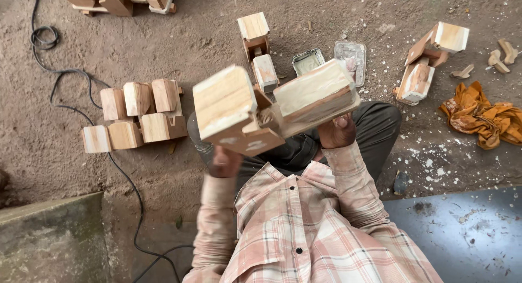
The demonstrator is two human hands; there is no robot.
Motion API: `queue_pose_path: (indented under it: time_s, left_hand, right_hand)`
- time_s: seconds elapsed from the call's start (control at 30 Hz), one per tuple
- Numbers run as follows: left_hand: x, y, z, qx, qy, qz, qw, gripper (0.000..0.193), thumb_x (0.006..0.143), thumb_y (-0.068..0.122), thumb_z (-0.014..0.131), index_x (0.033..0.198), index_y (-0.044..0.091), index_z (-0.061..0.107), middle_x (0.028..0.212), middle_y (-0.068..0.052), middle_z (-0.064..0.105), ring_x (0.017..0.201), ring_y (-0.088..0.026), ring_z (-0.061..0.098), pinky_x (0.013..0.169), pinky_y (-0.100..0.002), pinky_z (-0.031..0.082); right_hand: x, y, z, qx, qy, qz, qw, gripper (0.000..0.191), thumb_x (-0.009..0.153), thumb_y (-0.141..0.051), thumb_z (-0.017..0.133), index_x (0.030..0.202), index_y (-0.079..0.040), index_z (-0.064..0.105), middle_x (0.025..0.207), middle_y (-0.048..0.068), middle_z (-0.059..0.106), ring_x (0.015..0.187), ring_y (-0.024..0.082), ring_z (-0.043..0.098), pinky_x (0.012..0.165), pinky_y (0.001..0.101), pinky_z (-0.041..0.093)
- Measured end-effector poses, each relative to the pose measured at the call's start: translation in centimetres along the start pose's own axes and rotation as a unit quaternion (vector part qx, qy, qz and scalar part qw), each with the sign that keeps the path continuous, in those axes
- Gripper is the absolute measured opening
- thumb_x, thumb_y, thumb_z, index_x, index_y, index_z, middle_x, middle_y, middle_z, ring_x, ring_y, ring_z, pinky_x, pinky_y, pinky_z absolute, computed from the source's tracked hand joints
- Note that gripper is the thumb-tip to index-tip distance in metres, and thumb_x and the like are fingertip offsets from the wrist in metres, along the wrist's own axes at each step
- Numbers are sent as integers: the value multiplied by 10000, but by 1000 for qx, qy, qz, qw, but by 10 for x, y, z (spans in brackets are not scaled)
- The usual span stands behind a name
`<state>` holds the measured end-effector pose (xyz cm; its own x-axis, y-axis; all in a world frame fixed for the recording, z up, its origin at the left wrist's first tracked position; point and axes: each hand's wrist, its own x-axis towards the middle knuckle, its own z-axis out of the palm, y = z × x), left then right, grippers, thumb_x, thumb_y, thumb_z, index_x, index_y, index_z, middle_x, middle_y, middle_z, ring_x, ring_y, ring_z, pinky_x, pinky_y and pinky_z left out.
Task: The person sits on the ground and applies white glue to small wooden blocks using their fingers. They repeatedly dip fingers into a container of glue and spread it onto the surfaces of the blocks, handling them one at a time.
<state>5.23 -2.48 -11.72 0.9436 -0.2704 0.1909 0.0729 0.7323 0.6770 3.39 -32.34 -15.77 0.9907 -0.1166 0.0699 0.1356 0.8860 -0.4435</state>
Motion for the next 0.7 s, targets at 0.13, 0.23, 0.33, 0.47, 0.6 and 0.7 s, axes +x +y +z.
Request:
queue_pose_path:
  time_s: [0.13,0.23,0.33,0.47,0.6,0.7]
  left_hand:
    - [-27,-48,9,-203,37,-31,978,955,753,658,841,1494,155,512,1455,-91,623,1368,-304,604,1192,-519,509]
    - [-6,-37,35,-313,62,3,948,937,838,694,756,1559,167,469,1495,-98,594,1363,-277,594,1147,-508,520]
    - [30,-16,64,-415,-33,44,908,913,948,733,657,1568,116,397,1482,-150,556,1340,-294,568,1101,-489,533]
    - [62,2,84,-243,-75,84,963,972,893,663,699,1624,169,293,1589,-199,461,1483,-387,449,1235,-606,375]
    - [71,7,82,-361,8,15,932,878,1006,582,648,1659,166,234,1531,-220,472,1443,-399,457,1266,-613,341]
    - [69,1,69,-384,-6,-8,923,837,1032,571,644,1614,106,263,1487,-206,494,1429,-387,488,1255,-591,398]
  right_hand:
    - [4,9,13,-82,-45,-65,994,979,835,-298,925,1540,-116,269,1530,83,451,1413,276,484,1213,507,471]
    - [7,13,46,-270,-79,-191,940,1161,828,-504,852,1675,-194,121,1651,81,362,1497,270,473,1205,506,495]
    - [3,9,82,-467,-93,-294,829,1176,872,-628,737,1697,-149,50,1685,72,263,1466,236,474,1199,426,490]
    - [-19,15,109,-562,-111,-296,764,1336,754,-568,821,1667,-171,-70,1536,75,322,1310,233,481,1092,420,469]
    - [-37,43,104,-541,-47,-277,793,1297,892,-300,917,1671,-237,-117,1528,132,427,1159,195,601,982,352,553]
    - [-46,57,92,-534,-82,-286,792,1247,874,-207,902,1685,-282,-43,1531,121,414,1208,194,570,1039,347,535]
